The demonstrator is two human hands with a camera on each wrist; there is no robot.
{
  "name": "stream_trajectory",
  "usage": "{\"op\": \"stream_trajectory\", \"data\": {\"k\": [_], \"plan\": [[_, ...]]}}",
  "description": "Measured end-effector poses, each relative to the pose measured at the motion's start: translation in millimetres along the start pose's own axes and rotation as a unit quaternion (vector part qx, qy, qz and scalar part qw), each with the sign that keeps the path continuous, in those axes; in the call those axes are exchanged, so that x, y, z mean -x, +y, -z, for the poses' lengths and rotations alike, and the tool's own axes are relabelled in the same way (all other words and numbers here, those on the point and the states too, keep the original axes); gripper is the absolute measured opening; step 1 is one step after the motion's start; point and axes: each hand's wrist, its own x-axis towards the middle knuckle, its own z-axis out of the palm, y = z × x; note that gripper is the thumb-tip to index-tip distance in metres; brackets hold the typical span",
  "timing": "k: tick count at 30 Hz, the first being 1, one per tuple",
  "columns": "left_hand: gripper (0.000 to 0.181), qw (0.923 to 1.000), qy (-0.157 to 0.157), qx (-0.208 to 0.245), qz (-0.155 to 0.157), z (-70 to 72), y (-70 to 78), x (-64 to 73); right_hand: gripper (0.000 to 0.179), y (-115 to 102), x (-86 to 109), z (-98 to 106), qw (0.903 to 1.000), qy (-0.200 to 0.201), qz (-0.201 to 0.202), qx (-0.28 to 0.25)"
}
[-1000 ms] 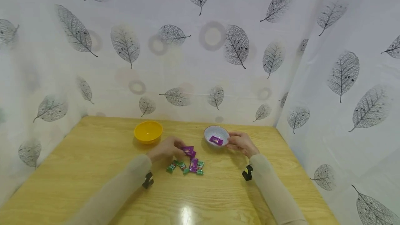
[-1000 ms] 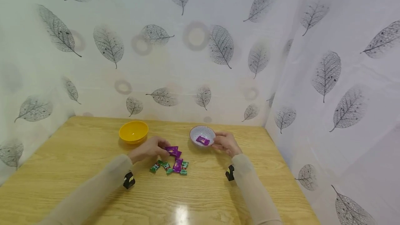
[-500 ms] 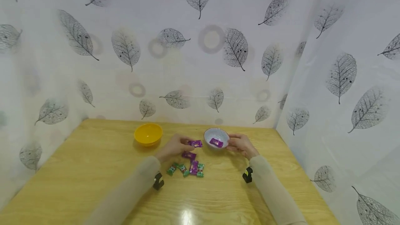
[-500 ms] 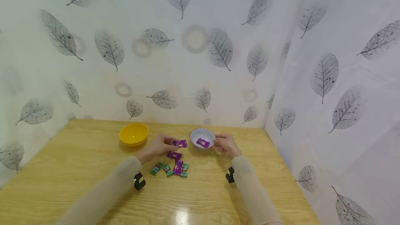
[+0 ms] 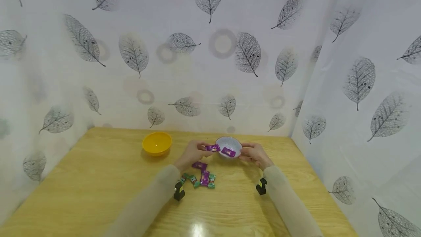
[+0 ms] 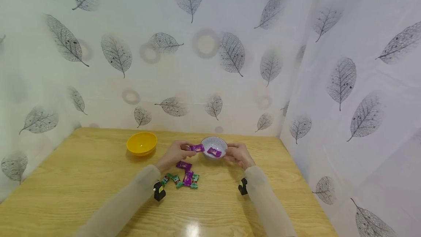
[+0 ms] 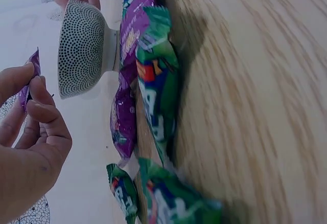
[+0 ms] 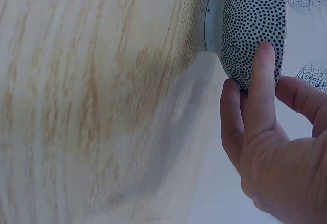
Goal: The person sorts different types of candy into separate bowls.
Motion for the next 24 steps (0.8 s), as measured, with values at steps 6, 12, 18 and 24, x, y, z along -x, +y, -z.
{"op": "stream_trajectory", "data": {"k": [6, 12, 18, 24], "plan": [[0.033, 0.9999, 0.001, -0.001, -0.012, -8.7, 4.0, -3.8, 0.047, 0, 0.3, 0, 1.0, 0.005, -0.005, -0.001], [0.032, 0.9997, 0.009, -0.008, -0.02, -15.7, 8.8, -7.1, 0.047, -1, -0.6, -1, 1.0, 0.006, -0.002, -0.004], [0.031, 0.9994, 0.023, -0.025, -0.008, -23.2, 13.7, -9.7, 0.047, -2, 0.1, -1, 1.0, 0.008, 0.0, -0.004], [0.034, 0.9993, 0.034, -0.017, 0.005, -30.9, 17.5, -9.9, 0.048, -1, 1.1, -1, 1.0, 0.001, 0.001, -0.004]]}}
